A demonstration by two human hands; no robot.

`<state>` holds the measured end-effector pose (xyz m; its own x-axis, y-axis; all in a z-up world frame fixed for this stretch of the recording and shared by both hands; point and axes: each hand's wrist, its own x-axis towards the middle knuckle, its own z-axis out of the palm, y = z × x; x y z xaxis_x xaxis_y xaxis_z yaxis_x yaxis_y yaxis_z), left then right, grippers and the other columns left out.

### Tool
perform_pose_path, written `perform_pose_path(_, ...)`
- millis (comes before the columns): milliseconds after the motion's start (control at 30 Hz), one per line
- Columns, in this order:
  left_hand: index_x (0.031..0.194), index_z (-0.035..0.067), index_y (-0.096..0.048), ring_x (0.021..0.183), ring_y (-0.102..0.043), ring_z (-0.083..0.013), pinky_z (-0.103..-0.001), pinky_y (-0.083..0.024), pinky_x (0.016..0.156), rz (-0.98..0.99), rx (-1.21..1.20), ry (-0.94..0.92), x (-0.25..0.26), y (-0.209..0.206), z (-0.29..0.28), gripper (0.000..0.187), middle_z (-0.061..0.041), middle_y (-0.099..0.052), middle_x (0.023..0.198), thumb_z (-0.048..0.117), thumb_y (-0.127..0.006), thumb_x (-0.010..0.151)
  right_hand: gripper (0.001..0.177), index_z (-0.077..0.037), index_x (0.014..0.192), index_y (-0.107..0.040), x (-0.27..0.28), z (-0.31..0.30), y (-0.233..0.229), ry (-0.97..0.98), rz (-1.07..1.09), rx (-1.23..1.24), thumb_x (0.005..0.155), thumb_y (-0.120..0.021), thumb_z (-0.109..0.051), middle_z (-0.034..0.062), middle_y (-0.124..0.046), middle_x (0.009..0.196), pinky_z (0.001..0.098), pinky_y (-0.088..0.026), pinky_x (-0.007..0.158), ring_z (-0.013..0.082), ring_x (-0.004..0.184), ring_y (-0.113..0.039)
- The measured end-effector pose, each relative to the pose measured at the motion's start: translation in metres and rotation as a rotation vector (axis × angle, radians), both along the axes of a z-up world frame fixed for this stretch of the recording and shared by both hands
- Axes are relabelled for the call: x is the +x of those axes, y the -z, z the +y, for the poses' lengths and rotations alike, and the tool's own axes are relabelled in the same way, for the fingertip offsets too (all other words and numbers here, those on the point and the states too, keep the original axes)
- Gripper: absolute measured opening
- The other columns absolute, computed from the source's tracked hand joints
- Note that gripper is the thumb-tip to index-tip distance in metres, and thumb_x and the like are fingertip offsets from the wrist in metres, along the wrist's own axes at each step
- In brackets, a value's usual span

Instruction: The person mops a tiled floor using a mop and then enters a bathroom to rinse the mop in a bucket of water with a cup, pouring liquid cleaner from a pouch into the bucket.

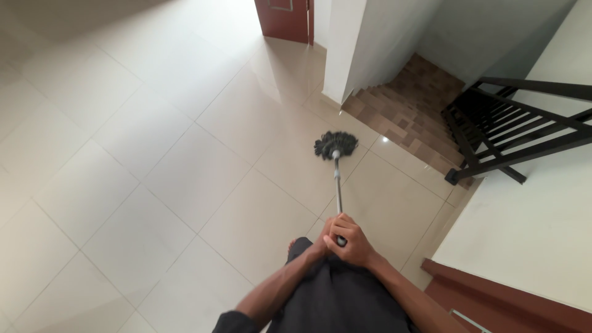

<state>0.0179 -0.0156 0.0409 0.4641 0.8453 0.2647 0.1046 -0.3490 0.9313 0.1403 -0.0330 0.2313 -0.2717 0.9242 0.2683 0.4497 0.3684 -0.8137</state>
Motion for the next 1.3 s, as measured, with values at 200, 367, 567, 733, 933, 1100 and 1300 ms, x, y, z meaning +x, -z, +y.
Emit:
perform_pose_path(200,0.105,0.004,-0.059,0.096,-0.060,-0.0265,-0.039,-0.052,0.078,0.083,-0.182,0.099,-0.002,0.016,0.016,0.036,-0.013,-0.059,0.103,0.012,-0.078,0.075,0.030,-0.007,0.065,-0.058,-0.001,0.023,0.043,-0.004,-0.049,-0.158,0.083,-0.076,-0.022,0.0040,-0.057,0.068,0.0407,-0.043,0.081,0.0233,0.078,-0.053)
perform_pose_path(367,0.100,0.006,-0.058,0.092,-0.058,-0.0275,-0.036,-0.050,0.081,-0.062,-0.248,0.027,0.011,0.003,0.033,0.021,-0.011,-0.058,0.093,0.016,-0.073,0.090,0.032,-0.007,0.066,-0.055,-0.010,0.023,0.028,0.052,-0.015,0.052,0.086,-0.076,-0.021,0.0055,-0.055,0.072,0.0399,-0.043,0.081,0.0243,0.083,-0.053)
perform_pose_path(567,0.095,0.007,-0.060,0.093,-0.064,-0.0292,-0.039,-0.048,0.084,0.074,-0.176,-0.070,0.030,0.008,0.016,0.014,-0.010,-0.064,0.092,0.019,-0.058,0.101,0.040,-0.008,0.060,-0.045,-0.003,-0.002,-0.004,0.069,0.073,0.211,0.081,-0.078,-0.011,0.0060,-0.050,0.066,0.0392,-0.045,0.078,0.0246,0.075,-0.053)
perform_pose_path(733,0.095,0.006,-0.057,0.089,-0.060,-0.0272,-0.038,-0.047,0.080,0.075,-0.017,-0.025,0.027,0.003,0.037,0.014,-0.010,-0.060,0.088,0.018,-0.055,0.102,0.041,-0.005,0.059,-0.042,-0.004,0.017,0.020,0.081,0.149,0.142,0.085,-0.074,-0.005,0.0071,-0.046,0.062,0.0371,-0.045,0.066,0.0235,0.065,-0.050)
perform_pose_path(933,0.082,0.003,-0.050,0.068,-0.048,-0.0151,-0.031,-0.042,0.061,-0.080,-0.222,0.016,0.015,-0.031,0.064,0.015,-0.006,-0.050,0.072,0.012,-0.061,0.087,0.038,-0.001,0.061,-0.049,-0.006,0.037,0.038,0.112,0.202,-0.067,0.090,-0.074,-0.009,0.0105,-0.052,0.061,0.0389,-0.045,0.055,0.0256,0.055,-0.051)
perform_pose_path(1100,0.087,0.000,-0.054,0.068,-0.047,-0.0188,-0.034,-0.039,0.062,0.137,-0.250,0.041,0.008,-0.018,0.020,0.021,-0.010,-0.050,0.077,0.018,-0.061,0.094,0.033,-0.003,0.062,-0.055,-0.002,-0.005,0.015,-0.107,0.158,-0.058,0.089,-0.073,-0.010,0.0095,-0.059,0.063,0.0367,-0.048,0.061,0.0236,0.060,-0.058)
perform_pose_path(1300,0.127,0.001,-0.057,0.108,-0.059,-0.0176,-0.031,-0.050,0.099,-0.458,-0.331,-0.060,-0.004,0.004,-0.008,0.037,-0.007,-0.059,0.112,0.026,-0.045,0.102,0.032,-0.007,0.064,-0.054,-0.017,0.001,0.018,-0.233,0.123,0.089,0.092,-0.070,-0.009,0.0078,-0.059,0.067,0.0408,-0.046,0.080,0.0257,0.068,-0.058)
